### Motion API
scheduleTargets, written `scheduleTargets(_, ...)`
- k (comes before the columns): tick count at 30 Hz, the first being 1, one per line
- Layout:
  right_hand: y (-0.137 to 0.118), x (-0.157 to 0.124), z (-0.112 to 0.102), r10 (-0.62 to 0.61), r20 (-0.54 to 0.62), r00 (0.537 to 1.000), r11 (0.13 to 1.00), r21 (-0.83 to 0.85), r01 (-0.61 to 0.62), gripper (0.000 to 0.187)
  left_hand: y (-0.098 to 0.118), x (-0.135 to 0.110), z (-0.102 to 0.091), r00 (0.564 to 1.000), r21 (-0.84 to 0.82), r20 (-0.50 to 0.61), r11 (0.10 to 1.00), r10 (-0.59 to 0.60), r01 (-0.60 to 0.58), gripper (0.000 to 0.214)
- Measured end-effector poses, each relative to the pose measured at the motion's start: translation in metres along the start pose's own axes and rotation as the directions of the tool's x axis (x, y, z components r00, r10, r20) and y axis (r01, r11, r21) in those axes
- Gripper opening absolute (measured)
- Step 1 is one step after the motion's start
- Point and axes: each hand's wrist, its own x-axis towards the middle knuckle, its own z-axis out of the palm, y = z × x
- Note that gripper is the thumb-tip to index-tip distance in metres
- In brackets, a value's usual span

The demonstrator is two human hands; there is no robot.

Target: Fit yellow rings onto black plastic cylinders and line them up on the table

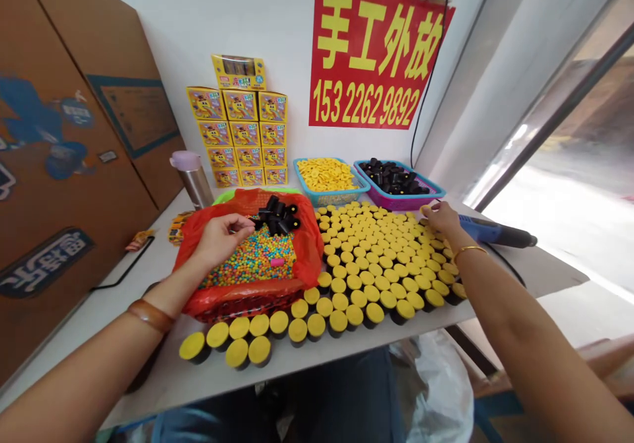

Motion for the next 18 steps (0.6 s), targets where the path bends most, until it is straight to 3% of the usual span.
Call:
scheduleTargets(5, -0.007, 0.019, 0.024, -0.094, 0.178, 0.98, 0.982, -0.144, 0.12, 0.045, 0.004, -0.005, -0.005, 0.997, 0.083, -0.068, 0.996, -0.03, 0.036, 0.026)
scheduleTargets(9, -0.009, 0.026, 0.03, -0.127, 0.258, 0.958, 0.964, -0.196, 0.181, 0.041, 0.008, -0.008, -0.007, 0.993, 0.104, -0.111, 0.993, -0.035, 0.047, 0.025)
scheduleTargets(13, -0.009, 0.019, 0.026, -0.112, 0.259, 0.959, 0.97, -0.182, 0.162, 0.046, 0.009, -0.007, -0.006, 0.994, 0.098, -0.111, 0.995, -0.024, 0.035, 0.026)
scheduleTargets(18, -0.018, -0.003, 0.015, -0.149, 0.147, 0.978, 0.977, -0.133, 0.168, 0.046, 0.008, -0.01, -0.007, 0.994, 0.085, -0.105, 0.996, -0.016, 0.025, 0.028)
